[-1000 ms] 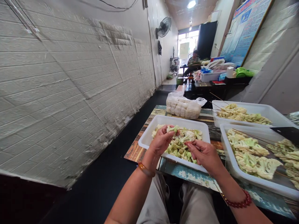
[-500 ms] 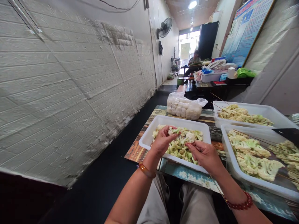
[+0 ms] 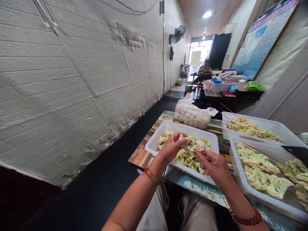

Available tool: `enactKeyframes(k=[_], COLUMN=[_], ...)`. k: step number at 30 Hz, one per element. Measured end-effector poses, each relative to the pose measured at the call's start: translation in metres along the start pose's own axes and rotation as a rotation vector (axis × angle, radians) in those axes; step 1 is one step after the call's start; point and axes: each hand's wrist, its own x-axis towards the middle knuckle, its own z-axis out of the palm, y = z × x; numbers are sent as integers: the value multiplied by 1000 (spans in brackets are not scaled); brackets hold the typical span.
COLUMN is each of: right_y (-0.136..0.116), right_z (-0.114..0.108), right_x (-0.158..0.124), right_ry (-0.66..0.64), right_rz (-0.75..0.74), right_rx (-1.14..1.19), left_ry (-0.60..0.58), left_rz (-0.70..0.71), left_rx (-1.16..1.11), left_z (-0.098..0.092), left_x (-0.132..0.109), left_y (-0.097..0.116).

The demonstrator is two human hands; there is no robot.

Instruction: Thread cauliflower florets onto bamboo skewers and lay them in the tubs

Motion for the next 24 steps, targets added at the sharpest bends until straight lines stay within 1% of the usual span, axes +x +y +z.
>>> enactKeyframes(k=[5, 9, 13, 15, 19, 22, 24], right_y=[-5, -7, -11, -12, -9, -4, -3], right_z=[0, 1, 3, 3, 3, 1, 1], right_x=[-1, -1, -1, -1, 0, 1, 2], right_ry=[-19, 21, 100, 115, 71, 35, 42], right_rz=[-6, -47, -149, -162, -81, 3, 43], right_rx=[-53, -162, -289, -301, -194, -2, 124], left_ry=[29, 50, 0, -23, -47, -65, -59], left_rz=[-35, -56, -79, -81, -105, -140, -159], left_rx=[3, 18, 95, 118, 76, -48, -135], left_z=[-1, -1, -2, -2, -2, -5, -7], left_x=[2, 4, 6, 7, 7, 7, 7], left_y=[-2, -4, -8, -10, -9, -6, -4])
